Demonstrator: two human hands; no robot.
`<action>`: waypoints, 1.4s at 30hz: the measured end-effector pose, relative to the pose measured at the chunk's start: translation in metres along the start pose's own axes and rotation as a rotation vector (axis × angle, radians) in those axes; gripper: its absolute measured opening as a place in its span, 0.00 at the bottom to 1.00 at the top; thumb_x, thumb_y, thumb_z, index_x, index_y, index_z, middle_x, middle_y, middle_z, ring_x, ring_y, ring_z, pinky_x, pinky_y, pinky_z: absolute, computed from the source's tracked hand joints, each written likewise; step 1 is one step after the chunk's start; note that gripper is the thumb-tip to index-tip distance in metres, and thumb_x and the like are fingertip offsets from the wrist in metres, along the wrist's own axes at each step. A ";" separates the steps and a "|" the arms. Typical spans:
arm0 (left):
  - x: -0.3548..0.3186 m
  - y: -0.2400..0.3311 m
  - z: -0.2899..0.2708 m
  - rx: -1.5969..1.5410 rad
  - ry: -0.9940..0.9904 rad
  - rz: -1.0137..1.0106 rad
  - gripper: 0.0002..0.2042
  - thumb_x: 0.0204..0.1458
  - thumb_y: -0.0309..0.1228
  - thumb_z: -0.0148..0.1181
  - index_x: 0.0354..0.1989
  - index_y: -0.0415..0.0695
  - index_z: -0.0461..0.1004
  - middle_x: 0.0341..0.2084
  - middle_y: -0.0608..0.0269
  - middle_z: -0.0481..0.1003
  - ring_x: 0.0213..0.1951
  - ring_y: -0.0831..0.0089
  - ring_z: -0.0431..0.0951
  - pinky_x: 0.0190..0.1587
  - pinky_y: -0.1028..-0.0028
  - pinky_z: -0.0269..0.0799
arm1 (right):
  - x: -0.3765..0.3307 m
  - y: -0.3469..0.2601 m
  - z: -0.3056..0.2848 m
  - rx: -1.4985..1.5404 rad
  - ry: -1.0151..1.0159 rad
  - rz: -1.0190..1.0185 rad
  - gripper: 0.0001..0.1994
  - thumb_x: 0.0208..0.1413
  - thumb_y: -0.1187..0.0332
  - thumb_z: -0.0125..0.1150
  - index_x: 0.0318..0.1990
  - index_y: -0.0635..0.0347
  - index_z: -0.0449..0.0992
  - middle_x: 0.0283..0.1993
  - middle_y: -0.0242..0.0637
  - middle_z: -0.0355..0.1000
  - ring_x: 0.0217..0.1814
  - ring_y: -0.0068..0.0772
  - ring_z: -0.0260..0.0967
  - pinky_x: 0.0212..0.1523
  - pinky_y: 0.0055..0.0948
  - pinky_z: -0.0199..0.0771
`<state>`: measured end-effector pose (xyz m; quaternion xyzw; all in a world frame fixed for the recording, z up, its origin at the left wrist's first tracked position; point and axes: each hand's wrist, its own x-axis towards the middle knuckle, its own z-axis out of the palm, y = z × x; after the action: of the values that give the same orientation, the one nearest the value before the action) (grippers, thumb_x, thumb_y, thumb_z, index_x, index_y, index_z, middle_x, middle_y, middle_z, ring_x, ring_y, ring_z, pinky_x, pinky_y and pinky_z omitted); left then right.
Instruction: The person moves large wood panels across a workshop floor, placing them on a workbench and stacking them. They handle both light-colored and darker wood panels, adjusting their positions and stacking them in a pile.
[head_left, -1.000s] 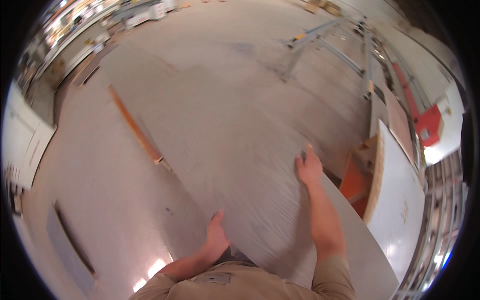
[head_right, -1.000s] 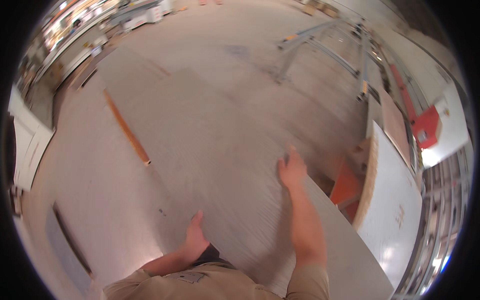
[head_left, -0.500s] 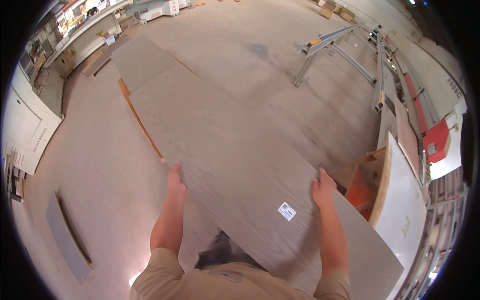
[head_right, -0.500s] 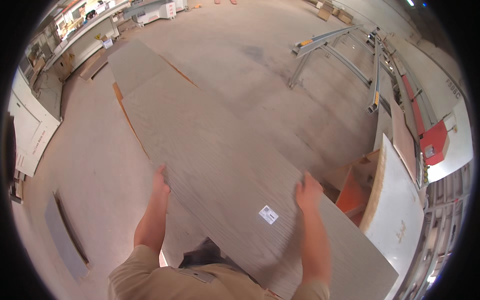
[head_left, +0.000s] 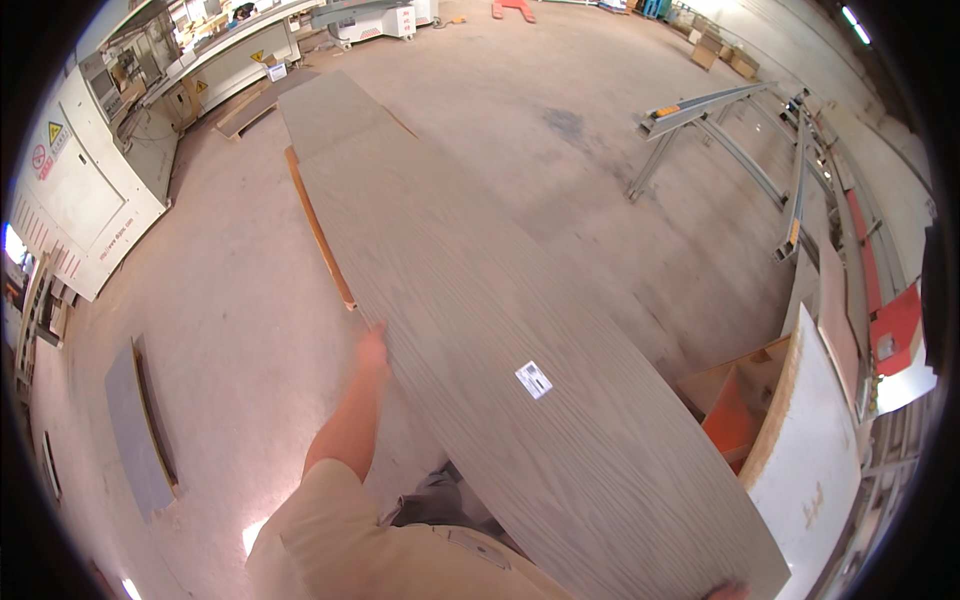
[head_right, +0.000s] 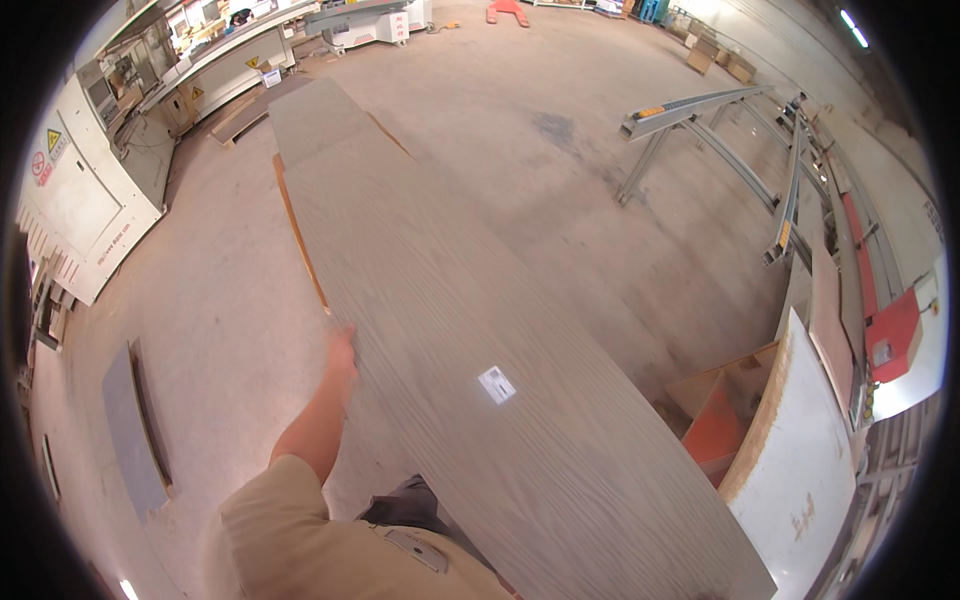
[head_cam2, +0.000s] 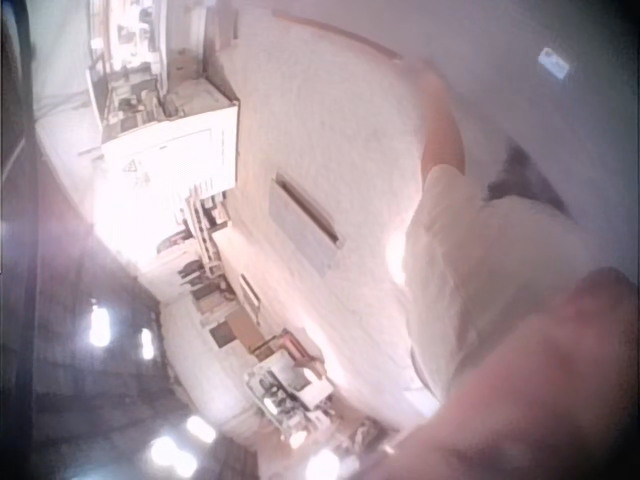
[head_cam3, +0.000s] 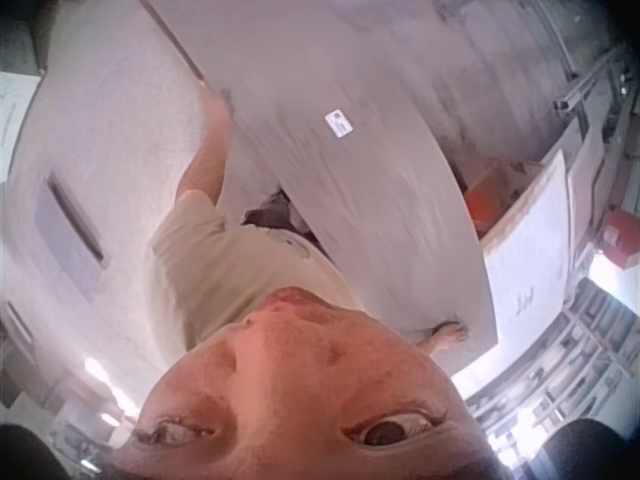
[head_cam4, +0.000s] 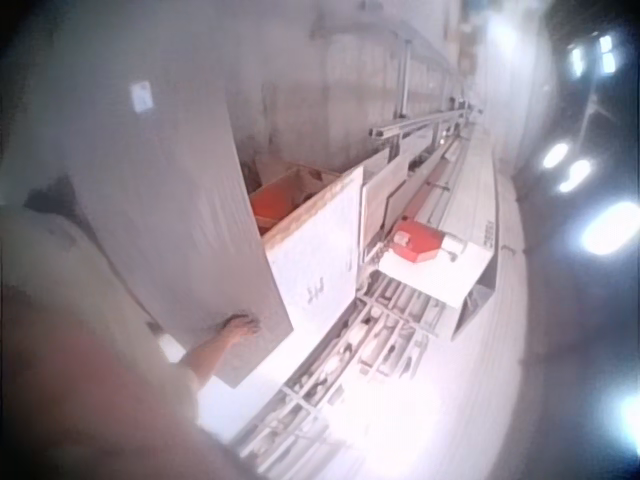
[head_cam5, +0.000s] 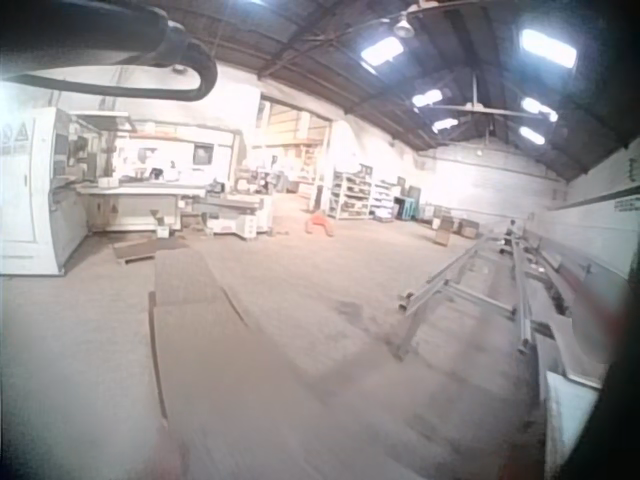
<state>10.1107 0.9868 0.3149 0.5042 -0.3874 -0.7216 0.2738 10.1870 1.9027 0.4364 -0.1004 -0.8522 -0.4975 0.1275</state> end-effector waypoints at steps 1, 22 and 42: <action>-0.037 -0.022 0.003 0.003 0.012 0.023 0.27 0.57 0.45 0.55 0.59 0.38 0.63 0.56 0.48 0.68 0.57 0.54 0.68 0.58 0.53 0.65 | -0.021 0.017 0.014 -0.361 0.106 -0.082 0.30 0.61 0.57 0.48 0.67 0.65 0.56 0.60 0.48 0.66 0.56 0.43 0.68 0.57 0.40 0.69; -0.392 -0.118 0.003 0.067 -0.294 -0.636 0.24 0.59 0.45 0.54 0.56 0.40 0.65 0.52 0.55 0.72 0.51 0.60 0.74 0.54 0.57 0.69 | -0.088 0.067 0.016 1.088 -0.503 0.693 0.30 0.61 0.63 0.49 0.68 0.63 0.52 0.64 0.50 0.59 0.63 0.46 0.61 0.62 0.39 0.60; -0.079 -0.003 0.027 -0.105 -0.048 0.086 0.10 0.55 0.34 0.61 0.35 0.39 0.73 0.26 0.63 0.75 0.25 0.73 0.74 0.27 0.71 0.71 | 0.001 -0.034 -0.205 1.818 -0.634 0.674 0.31 0.60 0.69 0.51 0.69 0.64 0.48 0.67 0.53 0.56 0.65 0.46 0.57 0.66 0.36 0.55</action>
<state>10.1125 1.0585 0.3582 0.4546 -0.3768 -0.7404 0.3213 10.1998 1.7069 0.5059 -0.3275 -0.8292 0.4493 0.0574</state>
